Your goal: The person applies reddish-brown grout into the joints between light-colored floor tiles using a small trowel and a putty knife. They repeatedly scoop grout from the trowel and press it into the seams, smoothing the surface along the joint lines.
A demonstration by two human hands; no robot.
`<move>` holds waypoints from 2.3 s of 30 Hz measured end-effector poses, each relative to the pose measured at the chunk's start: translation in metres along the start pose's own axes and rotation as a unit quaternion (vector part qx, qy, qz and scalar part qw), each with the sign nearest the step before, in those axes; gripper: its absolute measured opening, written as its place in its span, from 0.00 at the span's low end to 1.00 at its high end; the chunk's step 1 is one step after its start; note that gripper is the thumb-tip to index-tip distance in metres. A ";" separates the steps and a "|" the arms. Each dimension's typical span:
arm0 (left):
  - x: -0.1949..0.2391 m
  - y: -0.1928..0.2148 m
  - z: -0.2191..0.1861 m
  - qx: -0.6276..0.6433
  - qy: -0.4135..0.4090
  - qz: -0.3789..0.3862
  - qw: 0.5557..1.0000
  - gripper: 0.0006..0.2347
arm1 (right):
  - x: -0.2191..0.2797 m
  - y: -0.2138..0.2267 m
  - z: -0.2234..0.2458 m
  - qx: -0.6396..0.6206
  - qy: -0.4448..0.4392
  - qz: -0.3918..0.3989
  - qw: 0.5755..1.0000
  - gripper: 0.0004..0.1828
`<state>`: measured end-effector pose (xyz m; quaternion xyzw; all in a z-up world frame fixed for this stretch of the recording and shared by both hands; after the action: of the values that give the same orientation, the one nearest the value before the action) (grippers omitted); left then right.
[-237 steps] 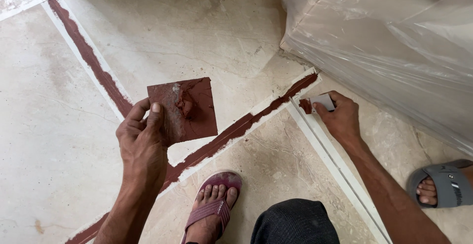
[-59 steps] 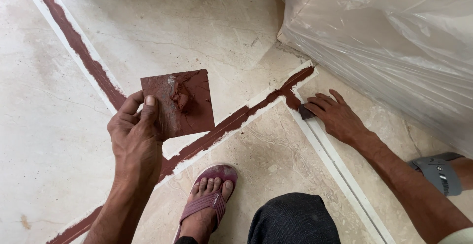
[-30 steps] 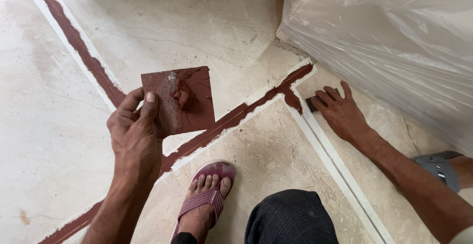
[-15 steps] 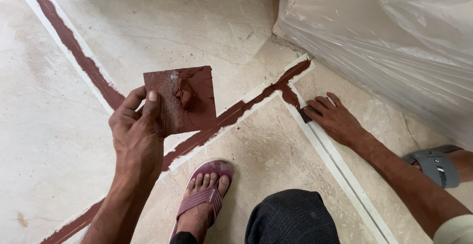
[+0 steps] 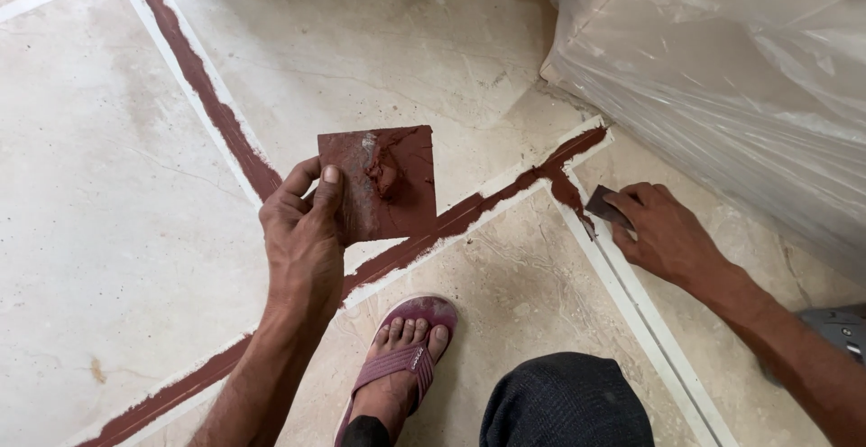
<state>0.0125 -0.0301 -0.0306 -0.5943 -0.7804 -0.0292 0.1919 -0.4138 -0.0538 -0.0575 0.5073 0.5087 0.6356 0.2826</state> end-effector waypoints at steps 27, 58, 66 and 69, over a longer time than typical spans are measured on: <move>-0.008 0.024 -0.003 0.042 -0.004 -0.007 0.999 0.11 | -0.119 -0.006 0.019 -0.226 -0.120 -0.076 0.964 0.17; -0.004 0.012 -0.012 0.033 0.000 0.000 0.999 0.11 | -0.093 -0.039 0.190 -0.270 -0.042 -0.015 0.962 0.10; -0.005 0.024 -0.011 0.082 0.004 -0.014 0.997 0.09 | -0.033 -0.025 0.105 -0.786 -0.221 -0.041 0.576 0.30; -0.009 0.023 0.004 0.049 0.027 -0.023 0.998 0.10 | 0.002 -0.045 0.042 -0.840 -0.258 -0.082 0.471 0.39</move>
<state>0.0352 -0.0307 -0.0421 -0.5648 -0.7891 -0.0113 0.2411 -0.3820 -0.0223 -0.0998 0.1237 -0.3257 0.5724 0.7423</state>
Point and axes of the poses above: each hand's wrist, its own x-axis away from the middle knuckle, its own y-axis out of the back of the hand, z = x × y, the point moved 4 cm from there along -x, towards the middle knuckle, and after that the axes turned 5 degrees about y, right-handed, at the moved point
